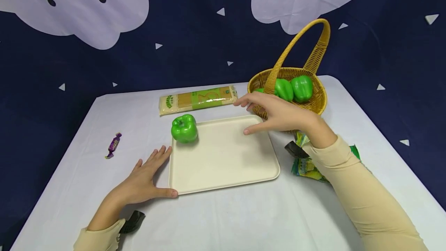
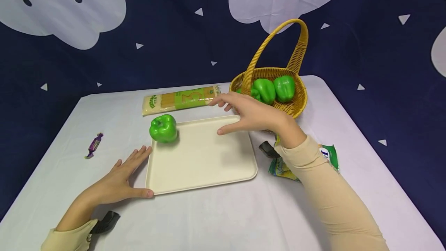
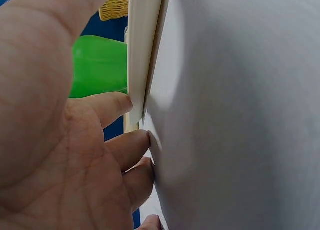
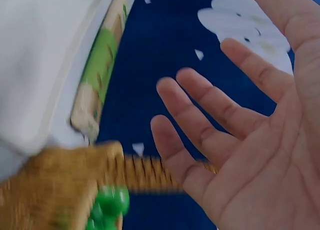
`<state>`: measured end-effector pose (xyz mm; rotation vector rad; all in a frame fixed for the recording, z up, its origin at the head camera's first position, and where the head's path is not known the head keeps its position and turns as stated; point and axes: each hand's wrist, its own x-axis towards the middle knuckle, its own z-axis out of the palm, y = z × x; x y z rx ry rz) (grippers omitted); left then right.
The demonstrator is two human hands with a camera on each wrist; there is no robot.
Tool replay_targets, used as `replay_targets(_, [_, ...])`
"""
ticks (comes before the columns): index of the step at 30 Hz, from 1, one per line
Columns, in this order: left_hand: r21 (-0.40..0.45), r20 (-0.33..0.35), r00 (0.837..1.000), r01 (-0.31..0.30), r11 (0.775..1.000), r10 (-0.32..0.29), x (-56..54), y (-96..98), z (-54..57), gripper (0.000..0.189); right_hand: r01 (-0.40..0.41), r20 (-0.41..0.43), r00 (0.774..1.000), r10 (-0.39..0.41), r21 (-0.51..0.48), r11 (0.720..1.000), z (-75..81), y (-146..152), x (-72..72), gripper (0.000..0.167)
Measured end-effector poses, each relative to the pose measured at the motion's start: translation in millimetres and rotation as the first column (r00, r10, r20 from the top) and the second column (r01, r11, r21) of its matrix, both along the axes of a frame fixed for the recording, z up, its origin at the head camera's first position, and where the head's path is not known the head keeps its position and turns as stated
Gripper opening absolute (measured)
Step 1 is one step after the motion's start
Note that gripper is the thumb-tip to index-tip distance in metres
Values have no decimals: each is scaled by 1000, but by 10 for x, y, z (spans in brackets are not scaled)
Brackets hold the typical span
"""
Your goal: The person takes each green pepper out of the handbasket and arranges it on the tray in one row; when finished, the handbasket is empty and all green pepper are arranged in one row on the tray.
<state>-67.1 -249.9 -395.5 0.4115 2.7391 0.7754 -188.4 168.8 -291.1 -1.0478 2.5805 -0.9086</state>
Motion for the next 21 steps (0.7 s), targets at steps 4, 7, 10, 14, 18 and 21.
replay_targets(4, [4, 3, 1000, -1, 1000, 1, -2, 5, 1, 133, 37, 15, 999, -37, 12, 999, 61, 299, 50, 62])
replay_targets(7, [4, 7, 1000, -4, 1000, 4, -5, 7, -1, 134, 76, 48, 996, -76, 15, 997, 119, 524, 74, 53])
replay_targets(10, [2, 12, 1000, -9, 1000, 9, -9, 8, -6, 135, 129, 75, 989, -129, 4, 992, 172, 720, 64, 49])
replay_targets(14, [-1, 12, 1000, -15, 1000, 15, -15, 7, -14, 136, 193, 84, 978, -190, -26, 981, 196, 891, -29, 51])
replay_targets(18, [0, 17, 1000, -14, 1000, 14, -15, 13, -22, 135, 218, 56, 975, -216, -22, 976, 153, 957, -175, 58])
replay_targets(21, [0, 17, 1000, -11, 1000, 11, -15, 12, -19, 135, 227, 35, 973, -228, 18, 974, 107, 947, -297, 66])
